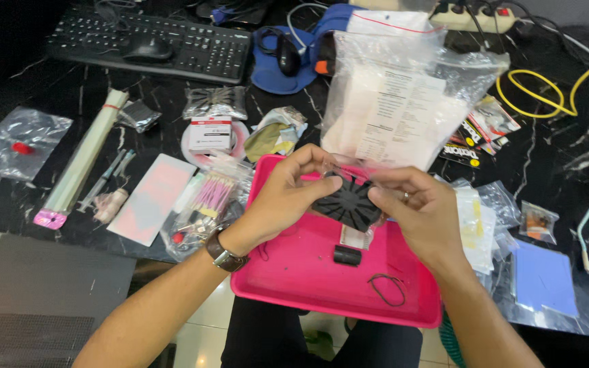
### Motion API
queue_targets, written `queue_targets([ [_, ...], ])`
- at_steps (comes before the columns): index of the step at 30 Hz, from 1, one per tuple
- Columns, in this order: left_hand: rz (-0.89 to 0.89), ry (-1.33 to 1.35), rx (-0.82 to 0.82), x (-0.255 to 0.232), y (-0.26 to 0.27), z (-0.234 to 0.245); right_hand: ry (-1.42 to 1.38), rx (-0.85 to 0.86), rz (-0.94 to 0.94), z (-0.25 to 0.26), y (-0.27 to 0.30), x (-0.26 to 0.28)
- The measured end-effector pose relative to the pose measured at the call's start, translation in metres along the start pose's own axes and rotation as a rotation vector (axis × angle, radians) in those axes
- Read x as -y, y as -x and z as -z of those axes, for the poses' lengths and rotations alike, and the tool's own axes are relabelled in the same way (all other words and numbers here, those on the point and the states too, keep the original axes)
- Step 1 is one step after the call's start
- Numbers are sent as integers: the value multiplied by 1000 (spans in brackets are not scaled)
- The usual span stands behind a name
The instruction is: The person sorts and organizes small items from a pink tray, including cotton swabs, plastic bags, wires, and electronic components. They pick up items, inspect them, and place them back into the tray or onto the table.
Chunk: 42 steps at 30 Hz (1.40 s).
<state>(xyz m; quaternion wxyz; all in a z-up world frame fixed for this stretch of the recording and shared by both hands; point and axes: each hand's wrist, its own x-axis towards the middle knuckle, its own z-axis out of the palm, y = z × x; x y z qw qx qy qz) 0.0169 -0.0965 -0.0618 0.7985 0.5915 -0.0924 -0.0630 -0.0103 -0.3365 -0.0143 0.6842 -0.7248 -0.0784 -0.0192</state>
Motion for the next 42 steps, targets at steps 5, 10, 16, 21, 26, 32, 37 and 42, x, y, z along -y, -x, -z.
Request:
queue_targets([
  [5, -8, 51, 11, -39, 29, 8, 170, 52, 82, -22, -8, 2],
  [10, -77, 26, -172, -22, 24, 43, -11, 383, 31, -44, -19, -11],
  [16, 5, 9, -142, -68, 50, 84, 2, 301, -16, -110, -52, 15],
  [21, -302, -584, -241, -81, 33, 142, -3, 433, 117, -162, -82, 23],
  [26, -250, -874, -573, -121, -11, 239, 196, 361, 115, -172, -123, 20],
  [32, -31, -1237, -485, -87, -66, 329, 242, 340, 39, -152, -138, -2],
  [37, -107, -1765, -474, -67, -58, 304, 310, 354, 28, -77, -92, 19],
  [42, -516, -1643, -381, -92, -26, 199, 830, 443, 2, 8, -39, 17],
])
